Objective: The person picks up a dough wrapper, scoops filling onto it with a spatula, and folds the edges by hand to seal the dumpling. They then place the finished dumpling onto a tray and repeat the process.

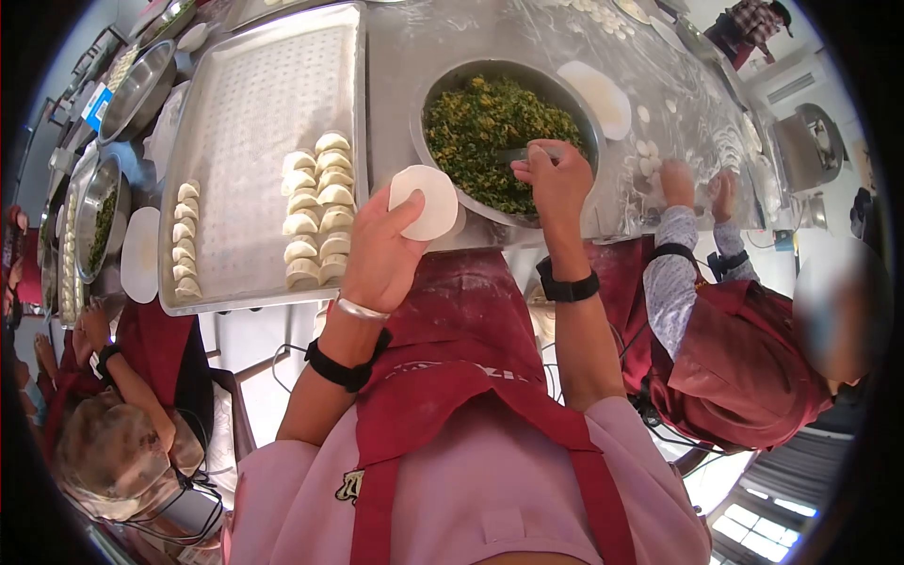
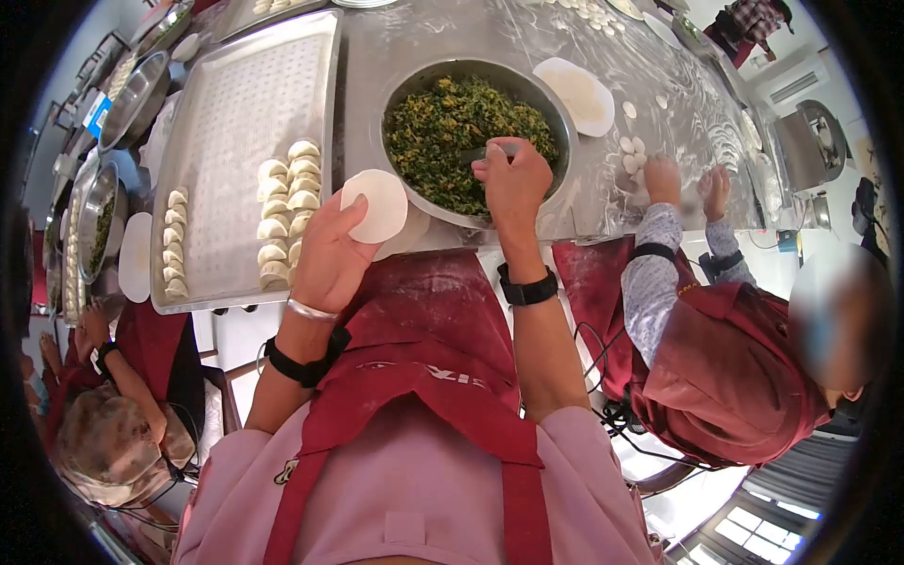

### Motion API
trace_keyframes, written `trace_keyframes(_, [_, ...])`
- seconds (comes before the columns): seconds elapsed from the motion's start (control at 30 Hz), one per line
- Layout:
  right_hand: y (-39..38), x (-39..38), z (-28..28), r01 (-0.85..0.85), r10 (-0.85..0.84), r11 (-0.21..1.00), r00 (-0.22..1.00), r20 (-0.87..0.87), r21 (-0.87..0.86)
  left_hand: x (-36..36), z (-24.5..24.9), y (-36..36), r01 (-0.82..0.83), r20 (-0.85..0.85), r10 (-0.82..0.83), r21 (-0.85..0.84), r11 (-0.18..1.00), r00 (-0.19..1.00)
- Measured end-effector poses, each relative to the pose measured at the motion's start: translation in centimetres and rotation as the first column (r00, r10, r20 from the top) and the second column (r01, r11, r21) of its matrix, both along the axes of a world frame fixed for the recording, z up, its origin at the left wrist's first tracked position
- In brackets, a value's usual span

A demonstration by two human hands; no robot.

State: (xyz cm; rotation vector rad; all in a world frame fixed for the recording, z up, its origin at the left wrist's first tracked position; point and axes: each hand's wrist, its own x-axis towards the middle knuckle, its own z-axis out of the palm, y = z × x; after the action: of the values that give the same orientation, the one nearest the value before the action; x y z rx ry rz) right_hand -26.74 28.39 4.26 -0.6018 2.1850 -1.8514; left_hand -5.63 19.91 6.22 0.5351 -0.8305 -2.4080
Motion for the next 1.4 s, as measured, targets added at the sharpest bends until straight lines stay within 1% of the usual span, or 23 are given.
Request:
trace_keyframes(0.07, [-0.5, 0.5, 0.0, 0.0, 0.006, 0.998, 0.996, 0.093, -0.055, -0.3, -0.5, -0.1, -0.004, 0.022, 0.003, 0.016, 1.0, 1.0])
trace_keyframes(0.23, [-1.0, 0.5, -0.4, 0.0, 0.029, 0.992, 0.974, 0.225, -0.127, -0.5, -0.6, -0.4, 0.006, 0.028, -0.007, 0.038, 0.999, 1.0])
trace_keyframes(0.4, [-0.8, -0.1, -0.2, 0.004, 0.076, 0.977, 0.927, 0.368, -0.213, -0.6, -0.8, -0.6, 0.007, 0.009, -0.008, 0.058, 0.998, 1.0])
trace_keyframes(0.47, [-0.7, -0.1, 0.0, 0.01, 0.089, 0.972, 0.906, 0.413, -0.233, -0.5, -0.6, -0.6, -0.001, 0.026, 0.0, 0.05, 0.999, 1.0])
trace_keyframes(0.67, [-0.3, -0.3, 0.3, 0.016, 0.151, 0.953, 0.841, 0.52, -0.302, -0.7, -0.3, -1.4, -0.026, 0.017, 0.026, 0.029, 0.999, 1.0])
trace_keyframes(0.97, [0.5, -1.2, 0.4, 0.036, 0.236, 0.906, 0.784, 0.574, -0.421, -1.6, 0.4, -2.5, -0.099, -0.007, 0.099, 0.026, 0.995, 0.995])
trace_keyframes(1.07, [1.1, -0.5, 2.0, 0.027, 0.265, 0.889, 0.785, 0.561, -0.457, -2.7, 0.4, -2.9, -0.087, -0.049, 0.088, 0.032, 0.996, 0.995])
trace_keyframes(1.17, [1.7, -0.4, 2.8, -0.02, 0.298, 0.884, 0.793, 0.531, -0.467, -4.1, -0.3, -3.3, -0.045, -0.117, 0.052, 0.059, 0.997, 0.992])
trace_keyframes(1.27, [1.7, 1.1, 4.4, -0.009, 0.267, 0.879, 0.837, 0.477, -0.477, -5.5, -0.1, -3.3, 0.004, -0.205, 0.023, 0.133, 0.991, 0.978])
trace_keyframes(1.37, [1.6, 3.9, 5.0, -0.051, 0.152, 0.912, 0.964, 0.219, -0.408, -6.5, 0.0, -3.4, 0.04, -0.259, 0.01, 0.188, 0.981, 0.966])
trace_keyframes(1.4, [1.7, 4.7, 4.5, -0.122, 0.147, 0.929, 0.988, 0.046, -0.35, -6.6, 0.0, -3.5, 0.049, -0.27, 0.007, 0.201, 0.978, 0.963])
